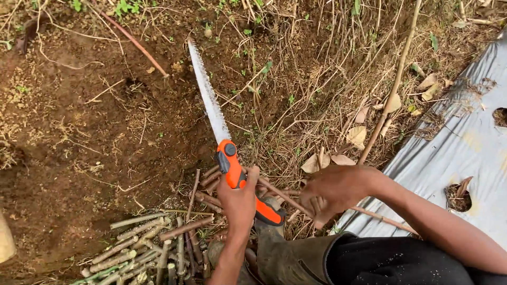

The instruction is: Sawing thin branches into smaller segments using a hand saw in a field

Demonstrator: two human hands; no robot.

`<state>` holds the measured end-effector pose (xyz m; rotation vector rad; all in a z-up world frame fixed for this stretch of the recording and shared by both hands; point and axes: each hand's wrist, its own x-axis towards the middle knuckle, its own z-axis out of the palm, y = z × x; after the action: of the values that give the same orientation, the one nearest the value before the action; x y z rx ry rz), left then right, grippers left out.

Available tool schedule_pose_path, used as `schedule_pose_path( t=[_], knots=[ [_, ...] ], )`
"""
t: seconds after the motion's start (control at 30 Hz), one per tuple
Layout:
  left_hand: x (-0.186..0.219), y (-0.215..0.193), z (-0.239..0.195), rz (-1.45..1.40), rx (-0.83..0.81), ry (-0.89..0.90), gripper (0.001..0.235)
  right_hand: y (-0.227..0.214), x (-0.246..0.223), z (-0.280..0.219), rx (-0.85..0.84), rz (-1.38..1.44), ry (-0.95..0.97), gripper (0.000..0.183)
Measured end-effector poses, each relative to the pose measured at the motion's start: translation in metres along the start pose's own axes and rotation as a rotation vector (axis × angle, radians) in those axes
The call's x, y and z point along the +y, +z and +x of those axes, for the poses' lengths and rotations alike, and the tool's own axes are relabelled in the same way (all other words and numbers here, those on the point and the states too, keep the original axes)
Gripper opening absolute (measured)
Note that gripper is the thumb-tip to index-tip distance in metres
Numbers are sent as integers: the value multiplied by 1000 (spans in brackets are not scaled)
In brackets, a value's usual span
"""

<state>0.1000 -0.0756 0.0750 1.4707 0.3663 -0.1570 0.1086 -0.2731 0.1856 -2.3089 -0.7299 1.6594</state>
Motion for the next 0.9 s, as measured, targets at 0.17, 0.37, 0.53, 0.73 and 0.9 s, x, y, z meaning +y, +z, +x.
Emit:
schedule_pose_path(
  t=[0.17,0.37,0.53,0.73,0.9],
  knots=[
    [-5,-20,13,57,24,14,28,-16,-38,-30,380,-317,376,46],
    [7,-38,12,110,-15,84,22,-4,35,17,1332,-453,-145,56],
    [-39,-61,-2,228,79,325,25,-27,66,49,1560,-476,-297,54],
    [-73,-80,-7,150,54,232,25,-70,70,113,1563,-525,-284,58],
    [-105,-99,0,308,-141,350,21,-70,92,135,1672,-530,-320,48]
  ],
)
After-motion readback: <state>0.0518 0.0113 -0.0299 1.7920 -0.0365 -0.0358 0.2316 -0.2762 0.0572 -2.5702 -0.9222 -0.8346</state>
